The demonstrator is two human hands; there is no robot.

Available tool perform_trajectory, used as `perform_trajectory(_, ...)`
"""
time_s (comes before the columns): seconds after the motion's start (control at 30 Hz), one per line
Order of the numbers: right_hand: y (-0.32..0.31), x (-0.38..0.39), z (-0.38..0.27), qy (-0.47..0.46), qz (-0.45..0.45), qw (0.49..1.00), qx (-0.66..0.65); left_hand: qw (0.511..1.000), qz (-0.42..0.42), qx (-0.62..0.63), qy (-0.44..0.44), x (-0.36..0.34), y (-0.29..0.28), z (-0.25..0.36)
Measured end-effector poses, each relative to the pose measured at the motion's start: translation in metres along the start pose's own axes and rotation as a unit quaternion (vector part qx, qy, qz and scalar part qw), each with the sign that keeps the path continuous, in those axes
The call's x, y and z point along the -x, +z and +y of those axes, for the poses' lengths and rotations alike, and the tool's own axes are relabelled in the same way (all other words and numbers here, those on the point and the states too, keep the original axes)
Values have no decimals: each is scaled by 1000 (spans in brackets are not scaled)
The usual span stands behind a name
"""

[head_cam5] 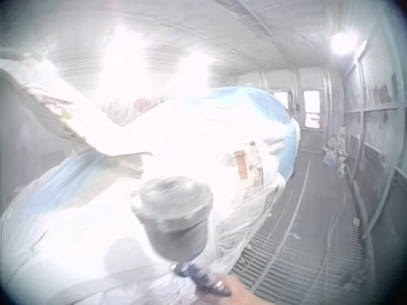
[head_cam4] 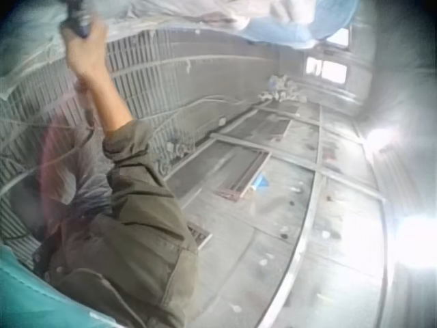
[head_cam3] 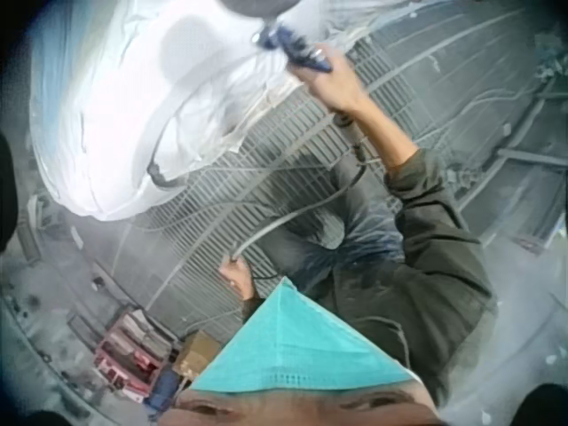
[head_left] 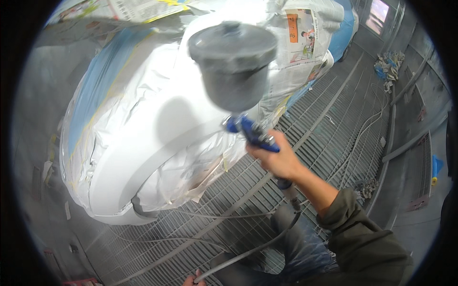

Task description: The person applies masking tape to newspaper covering a car's rear bumper, then uses a spray gun to apply white paint to the exposed bumper surface. The person moves around the vehicle to cover different areas.

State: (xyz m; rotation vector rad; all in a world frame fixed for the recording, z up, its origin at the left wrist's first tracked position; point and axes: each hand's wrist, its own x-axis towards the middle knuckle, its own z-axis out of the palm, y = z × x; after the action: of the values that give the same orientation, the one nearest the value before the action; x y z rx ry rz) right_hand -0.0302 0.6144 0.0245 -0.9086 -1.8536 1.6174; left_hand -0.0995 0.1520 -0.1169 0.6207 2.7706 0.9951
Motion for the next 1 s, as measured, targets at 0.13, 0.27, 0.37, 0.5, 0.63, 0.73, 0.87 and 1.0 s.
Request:
perform_trajectory(0.13, -67, -28, 30, -1, 113, 992, -59, 999, 6, 21, 33, -26, 34, 62)
perform_trajectory(0.27, -121, -50, 69, -75, 189, 979, 0, 992, 39, 31, 117, -35, 77, 74)
perform_trajectory(0.37, -120, -50, 82, -116, 207, 971, 37, 987, 73, 50, 131, -37, 97, 64)
perform_trajectory(0.5, -69, -27, 86, -107, 68, 992, -28, 985, 105, 58, 124, -43, 100, 33)
perform_trajectory(0.63, -7, 5, 83, -163, -26, 986, -17, 995, 88, -34, 44, -29, 98, -53)
perform_trajectory(0.73, 61, 16, 84, -253, -128, 959, 7, 981, 192, 33, 13, -13, 90, -87)
perform_trajectory(0.87, 156, 21, 96, -384, -187, 904, 22, 962, 249, -106, 22, 21, 75, -166)
perform_trajectory(1.0, 224, 30, 98, -324, -349, 879, -12, 943, 317, -86, 50, 33, 67, -155)
